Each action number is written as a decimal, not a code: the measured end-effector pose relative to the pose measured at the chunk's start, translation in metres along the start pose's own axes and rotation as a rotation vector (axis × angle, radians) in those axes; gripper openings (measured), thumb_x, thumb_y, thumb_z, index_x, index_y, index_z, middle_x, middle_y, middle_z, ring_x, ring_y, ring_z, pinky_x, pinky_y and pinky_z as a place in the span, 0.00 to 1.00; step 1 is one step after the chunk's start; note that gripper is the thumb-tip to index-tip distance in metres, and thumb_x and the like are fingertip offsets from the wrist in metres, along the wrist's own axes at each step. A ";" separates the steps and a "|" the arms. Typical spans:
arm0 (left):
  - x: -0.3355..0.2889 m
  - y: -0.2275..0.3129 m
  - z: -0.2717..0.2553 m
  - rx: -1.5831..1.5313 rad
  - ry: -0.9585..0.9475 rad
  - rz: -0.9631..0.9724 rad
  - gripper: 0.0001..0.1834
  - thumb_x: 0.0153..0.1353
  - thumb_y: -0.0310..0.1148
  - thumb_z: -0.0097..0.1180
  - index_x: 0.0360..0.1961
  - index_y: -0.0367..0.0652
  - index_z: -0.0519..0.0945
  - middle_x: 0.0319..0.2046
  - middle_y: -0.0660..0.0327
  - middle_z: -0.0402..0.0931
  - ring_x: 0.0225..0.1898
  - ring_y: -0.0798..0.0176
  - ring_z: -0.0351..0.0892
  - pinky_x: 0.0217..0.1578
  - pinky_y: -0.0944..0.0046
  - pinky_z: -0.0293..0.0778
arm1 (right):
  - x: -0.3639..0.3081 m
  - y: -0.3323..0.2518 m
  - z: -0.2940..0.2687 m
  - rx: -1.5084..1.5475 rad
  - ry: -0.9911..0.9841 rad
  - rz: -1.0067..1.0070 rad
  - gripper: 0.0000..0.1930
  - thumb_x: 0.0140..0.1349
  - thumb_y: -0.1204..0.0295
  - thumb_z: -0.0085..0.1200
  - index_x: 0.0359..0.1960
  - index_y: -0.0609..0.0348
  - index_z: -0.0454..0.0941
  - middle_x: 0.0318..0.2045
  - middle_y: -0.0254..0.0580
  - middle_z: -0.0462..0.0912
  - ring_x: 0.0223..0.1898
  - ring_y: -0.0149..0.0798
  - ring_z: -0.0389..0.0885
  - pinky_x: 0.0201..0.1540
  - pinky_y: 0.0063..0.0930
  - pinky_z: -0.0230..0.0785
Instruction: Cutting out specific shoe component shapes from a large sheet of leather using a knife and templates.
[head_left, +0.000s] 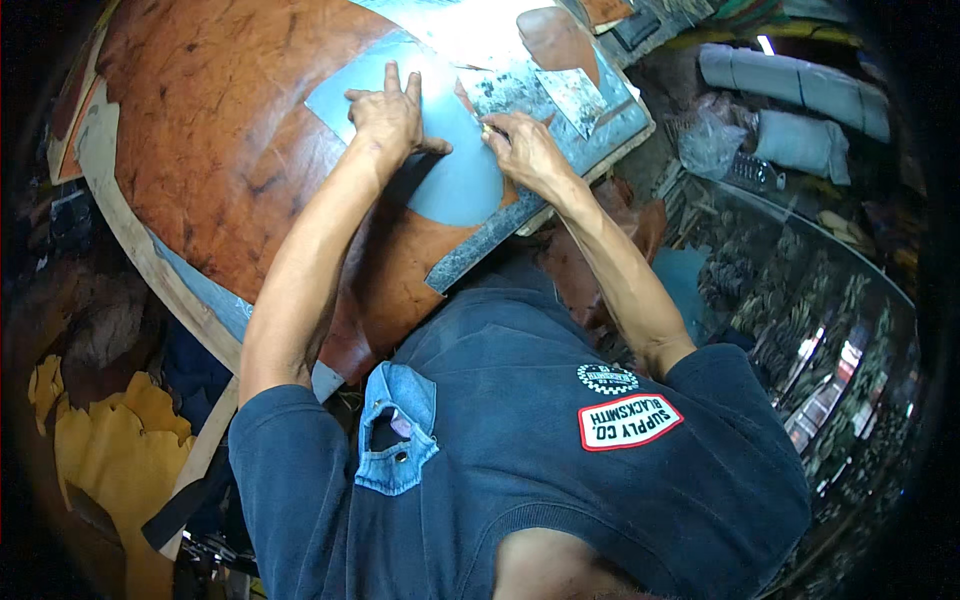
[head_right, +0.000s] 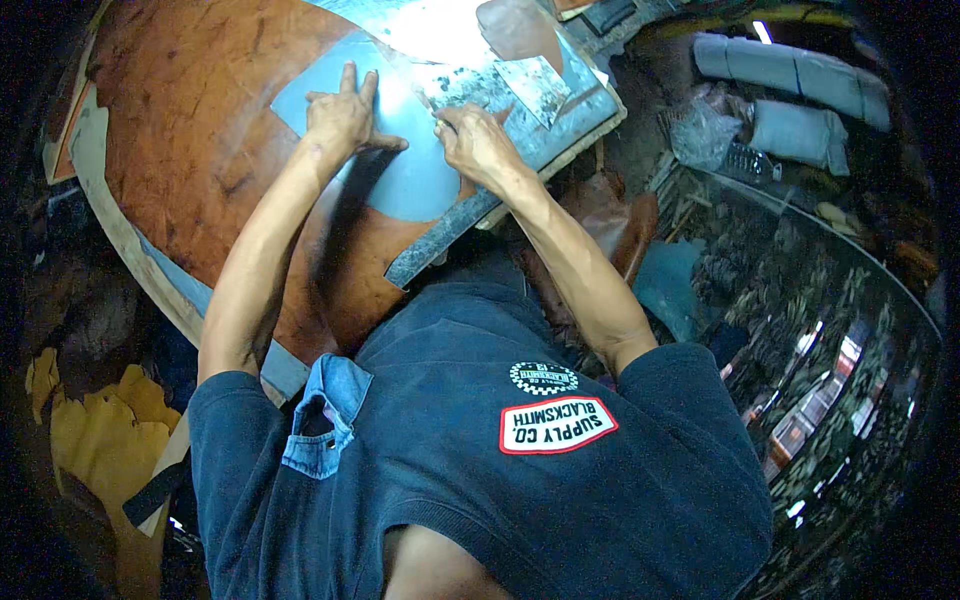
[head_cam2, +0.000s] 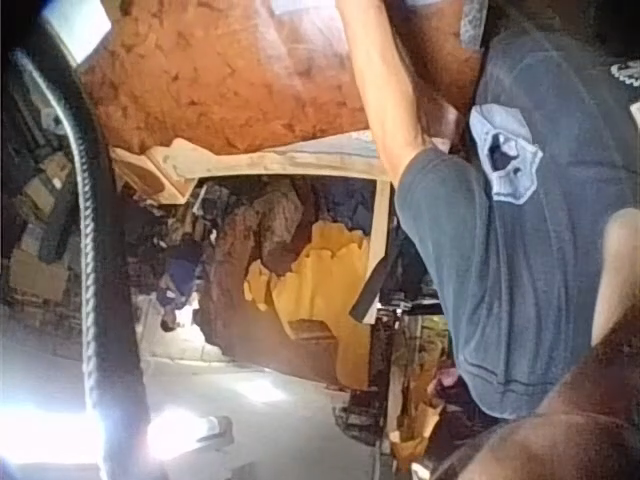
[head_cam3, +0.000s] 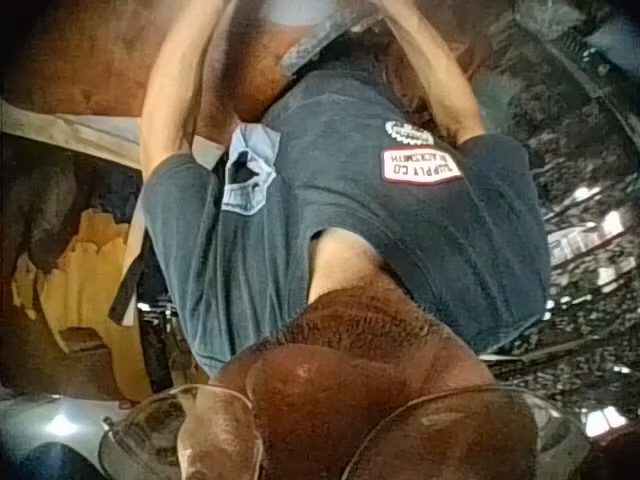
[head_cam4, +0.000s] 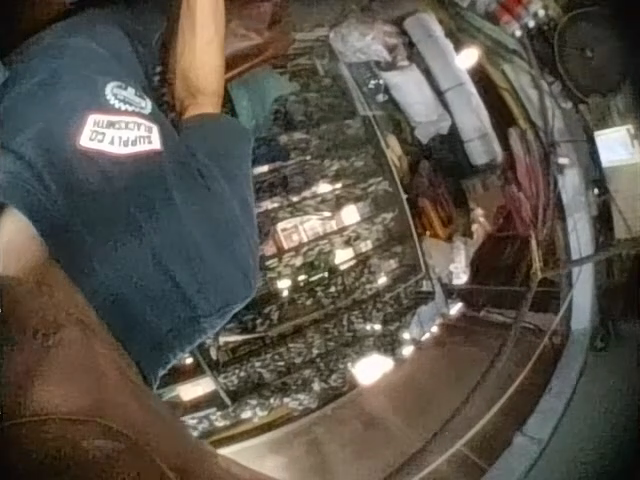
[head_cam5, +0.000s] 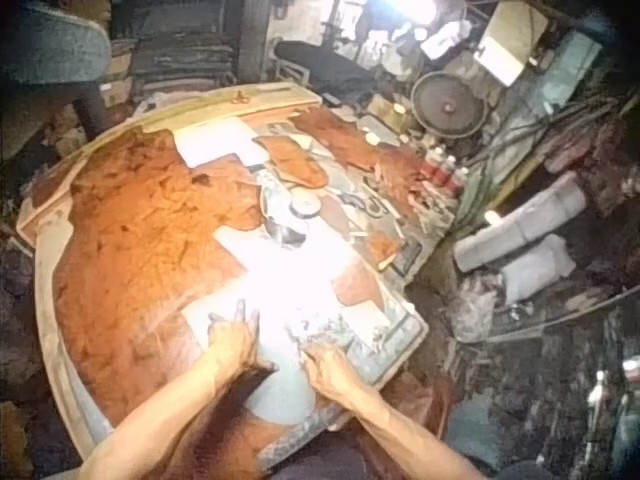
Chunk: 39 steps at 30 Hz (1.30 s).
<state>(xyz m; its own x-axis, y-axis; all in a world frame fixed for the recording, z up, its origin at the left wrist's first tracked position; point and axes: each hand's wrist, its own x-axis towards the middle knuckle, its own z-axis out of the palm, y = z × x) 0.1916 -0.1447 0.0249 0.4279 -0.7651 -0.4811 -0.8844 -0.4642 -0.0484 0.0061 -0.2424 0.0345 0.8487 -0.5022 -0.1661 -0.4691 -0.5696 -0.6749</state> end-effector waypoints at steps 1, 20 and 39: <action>0.001 -0.001 0.004 0.010 0.024 0.009 0.72 0.29 0.79 0.62 0.72 0.51 0.52 0.72 0.50 0.45 0.55 0.16 0.65 0.40 0.41 0.78 | -0.009 0.002 0.001 0.009 0.018 -0.006 0.16 0.62 0.70 0.50 0.47 0.68 0.79 0.38 0.68 0.79 0.44 0.63 0.78 0.52 0.49 0.68; -0.005 -0.002 -0.007 -0.048 0.056 0.075 0.71 0.29 0.77 0.64 0.71 0.46 0.54 0.70 0.43 0.48 0.55 0.34 0.74 0.51 0.31 0.67 | -0.106 -0.009 0.025 0.273 0.209 0.273 0.12 0.64 0.70 0.51 0.42 0.68 0.78 0.18 0.40 0.77 0.13 0.33 0.74 0.16 0.30 0.65; -0.036 -0.003 0.030 -0.200 0.324 -0.035 0.57 0.39 0.74 0.60 0.64 0.44 0.67 0.65 0.48 0.59 0.60 0.27 0.59 0.49 0.40 0.70 | -0.062 -0.024 -0.024 -0.240 -0.036 0.175 0.21 0.60 0.61 0.51 0.51 0.60 0.77 0.43 0.57 0.82 0.46 0.59 0.80 0.52 0.44 0.71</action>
<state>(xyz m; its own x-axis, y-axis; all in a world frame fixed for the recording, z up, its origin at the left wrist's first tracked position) 0.1733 -0.1018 0.0159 0.5226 -0.8337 -0.1785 -0.8278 -0.5463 0.1277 -0.0412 -0.2127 0.0786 0.7559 -0.5854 -0.2932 -0.6498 -0.6161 -0.4452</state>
